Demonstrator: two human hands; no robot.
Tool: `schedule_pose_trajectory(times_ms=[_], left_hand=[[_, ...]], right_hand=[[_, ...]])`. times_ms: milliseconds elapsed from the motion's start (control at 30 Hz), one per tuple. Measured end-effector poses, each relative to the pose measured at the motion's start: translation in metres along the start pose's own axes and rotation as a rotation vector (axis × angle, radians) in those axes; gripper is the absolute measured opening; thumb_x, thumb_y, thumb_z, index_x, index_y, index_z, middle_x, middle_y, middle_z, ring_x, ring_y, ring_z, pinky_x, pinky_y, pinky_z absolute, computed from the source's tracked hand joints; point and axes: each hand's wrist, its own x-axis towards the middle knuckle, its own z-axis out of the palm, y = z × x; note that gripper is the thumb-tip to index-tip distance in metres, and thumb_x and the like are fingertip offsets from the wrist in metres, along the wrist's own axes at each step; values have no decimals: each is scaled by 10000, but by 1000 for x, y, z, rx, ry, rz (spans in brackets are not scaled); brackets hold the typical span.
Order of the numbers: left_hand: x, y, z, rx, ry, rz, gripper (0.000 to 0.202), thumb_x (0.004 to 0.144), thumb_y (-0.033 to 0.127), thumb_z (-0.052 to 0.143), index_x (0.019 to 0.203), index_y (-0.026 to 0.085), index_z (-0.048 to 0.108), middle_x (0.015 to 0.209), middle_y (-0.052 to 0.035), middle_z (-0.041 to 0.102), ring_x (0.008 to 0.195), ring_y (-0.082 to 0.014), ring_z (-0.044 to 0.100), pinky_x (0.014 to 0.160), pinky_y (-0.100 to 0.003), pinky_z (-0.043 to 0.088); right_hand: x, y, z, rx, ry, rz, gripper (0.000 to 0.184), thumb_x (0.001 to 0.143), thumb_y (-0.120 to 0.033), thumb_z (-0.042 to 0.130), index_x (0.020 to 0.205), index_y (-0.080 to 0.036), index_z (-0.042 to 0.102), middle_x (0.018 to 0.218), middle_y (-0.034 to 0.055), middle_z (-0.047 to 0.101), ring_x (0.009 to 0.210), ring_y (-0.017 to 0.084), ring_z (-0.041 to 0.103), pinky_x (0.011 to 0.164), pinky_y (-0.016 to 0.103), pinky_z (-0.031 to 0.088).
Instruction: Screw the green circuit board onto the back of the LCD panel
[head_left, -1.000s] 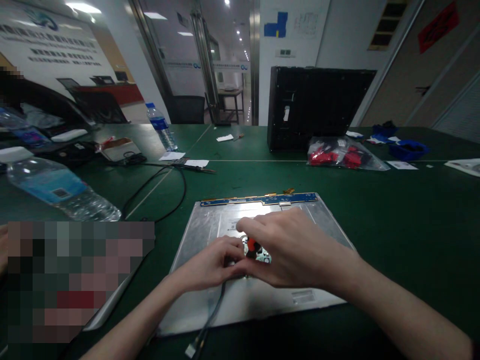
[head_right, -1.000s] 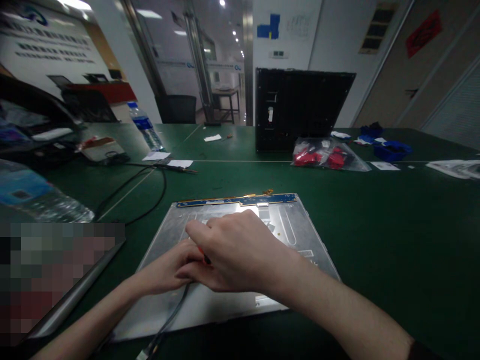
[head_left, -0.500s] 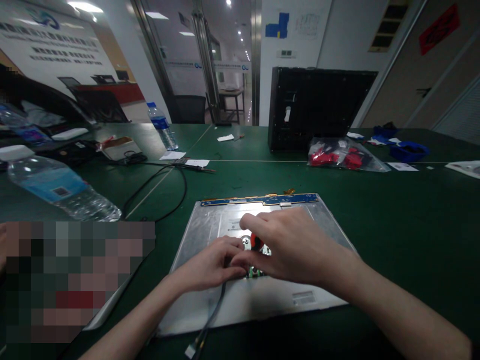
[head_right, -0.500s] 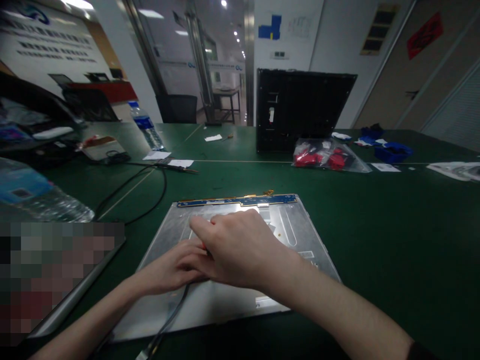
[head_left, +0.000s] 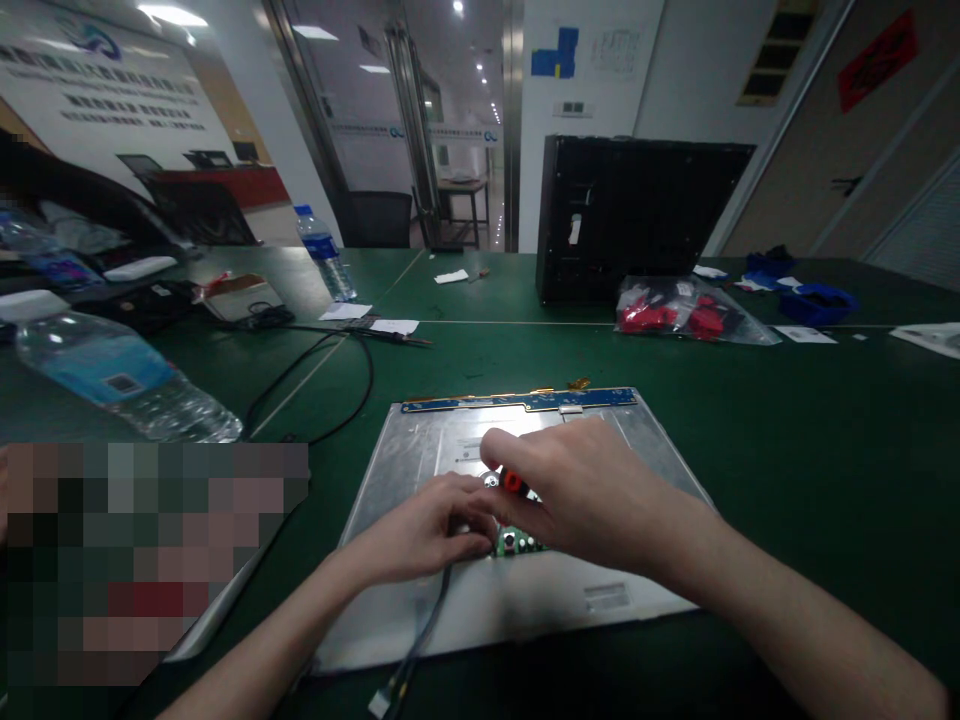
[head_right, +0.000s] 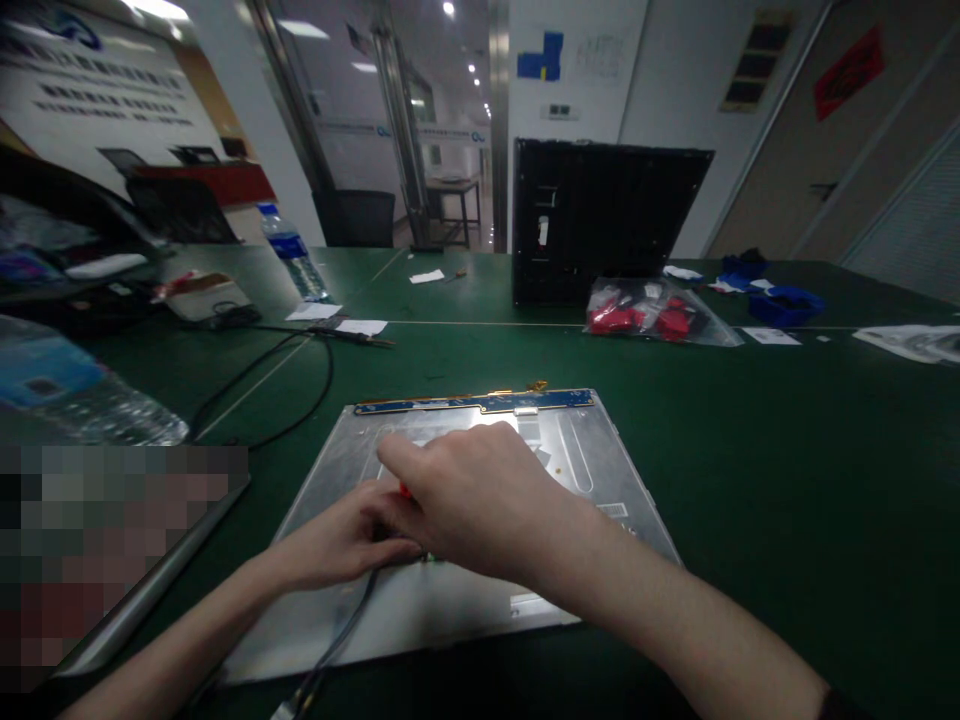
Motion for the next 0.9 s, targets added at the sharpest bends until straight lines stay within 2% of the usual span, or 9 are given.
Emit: schedule_pose_trajectory(times_ms=[67,167,267,367,467,567,733,833,900], left_hand=[[0,-1,0,-5,-15,-5,46,808,198,644,784,182,680,870,-6,631,805,-166,569,737,-271,430],[1,-1,-1,5,-39,-3,81,812,193,643,744,180,684,846,-4,624,789,-159,563,721,-263,425],[1,-1,-1,25,-23,0,115,811,212,644,707,169,668,805,-2,608,757,-156,553,702,-265,422],[-1,-3,0,9,-11,-9,70,809,218,646,761,174,674,837,-5,616,780,-164,561,717,-276,435],[-1,-4,0,-13,-35,0,56,818,199,637,827,190,692,900,-10,632,817,-167,571,738,-278,445],[0,-2,-1,3,-47,11,85,828,215,631,780,179,691,884,-16,631,804,-164,571,732,-270,448],[1,1,-2,43,-6,24,129,813,242,636,710,169,661,793,-8,602,721,-154,552,678,-267,439],[1,0,-1,26,-21,27,42,801,198,650,777,184,682,859,-8,627,776,-163,569,721,-276,447],[1,-2,-1,17,-31,25,38,807,183,652,797,187,689,876,-7,637,795,-162,576,738,-276,445]], right_hand=[[-1,0,-2,46,-4,-16,136,880,-310,493,927,-182,501,703,-5,595,546,117,436,485,261,198],[-3,1,-7,148,-29,-46,182,789,-255,546,938,-172,483,770,3,597,590,115,451,501,250,243],[-3,4,-6,169,-47,-32,230,834,-367,548,962,-181,502,744,2,598,602,122,466,515,250,245],[-1,7,-3,80,-30,27,307,884,-502,499,917,-200,543,648,-9,572,562,124,441,517,260,213],[0,7,-3,78,-48,10,192,913,-375,474,931,-195,537,675,-9,583,562,117,432,518,260,212],[-1,6,-5,150,-60,-73,167,833,-265,525,972,-174,505,777,6,599,614,116,452,528,252,251],[0,6,-3,74,-33,-67,247,882,-443,514,924,-200,524,696,-5,601,590,128,467,526,259,218],[1,7,-1,9,-23,-43,178,916,-363,467,941,-201,535,654,-13,601,541,120,441,510,264,180],[0,6,-2,34,-20,-61,146,869,-295,495,962,-185,525,712,-3,617,558,119,442,506,261,193]])
